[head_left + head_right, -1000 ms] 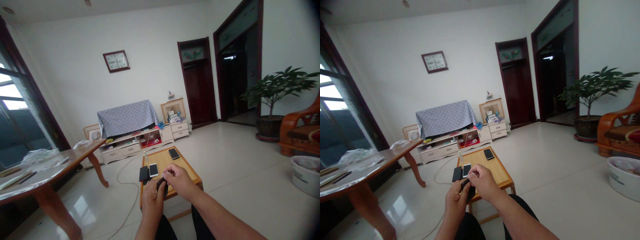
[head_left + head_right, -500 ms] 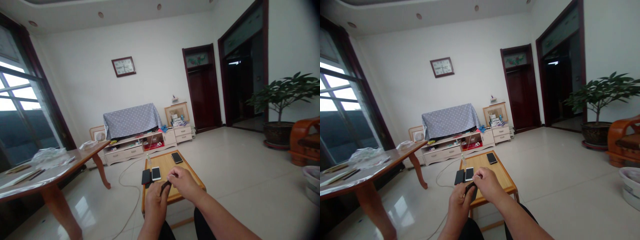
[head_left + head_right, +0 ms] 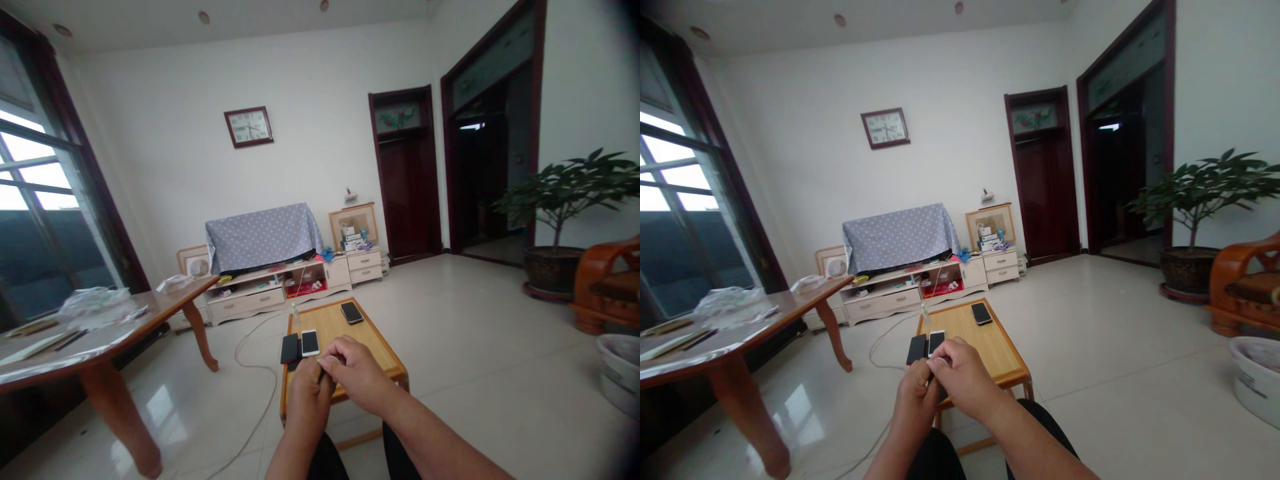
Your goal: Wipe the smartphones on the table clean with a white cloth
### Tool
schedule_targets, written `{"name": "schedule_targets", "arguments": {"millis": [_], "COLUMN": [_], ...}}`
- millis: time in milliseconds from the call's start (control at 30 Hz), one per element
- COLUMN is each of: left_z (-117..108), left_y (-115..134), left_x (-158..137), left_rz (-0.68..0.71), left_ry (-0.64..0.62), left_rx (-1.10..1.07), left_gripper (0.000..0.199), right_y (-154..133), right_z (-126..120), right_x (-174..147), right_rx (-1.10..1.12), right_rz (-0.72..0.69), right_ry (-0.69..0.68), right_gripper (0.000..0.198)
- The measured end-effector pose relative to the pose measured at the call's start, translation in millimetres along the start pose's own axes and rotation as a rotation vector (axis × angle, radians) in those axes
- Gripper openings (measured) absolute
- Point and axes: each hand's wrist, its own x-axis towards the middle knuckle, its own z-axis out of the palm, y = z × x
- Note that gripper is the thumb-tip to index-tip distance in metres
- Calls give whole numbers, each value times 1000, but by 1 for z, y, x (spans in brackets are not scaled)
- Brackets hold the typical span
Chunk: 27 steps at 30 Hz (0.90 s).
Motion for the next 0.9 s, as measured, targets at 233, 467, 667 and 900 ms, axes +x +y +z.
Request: {"name": "schedule_targets", "arguments": {"millis": [233,467,667,900], "left_z": [-10,-7,-5,0], "left_y": [5,6,-1,1], "left_x": [3,8,14,18], "left_rz": [-168,-347,-324,-467], "left_ry": [-51,-58,-111,-77], "left_rx": [-265,-556,-494,-707], "left_gripper": [26,37,33,55], "right_y": [17,22,29,39], "right_z": [-14,-22,-20,-14], "right_x": [6,5,3,-1], "right_rx": [53,289,248,479], "right_rz": [21,228,236,314], "right_ry": [24,-138,-142,-34], "right_gripper": [12,30,23,25]}}
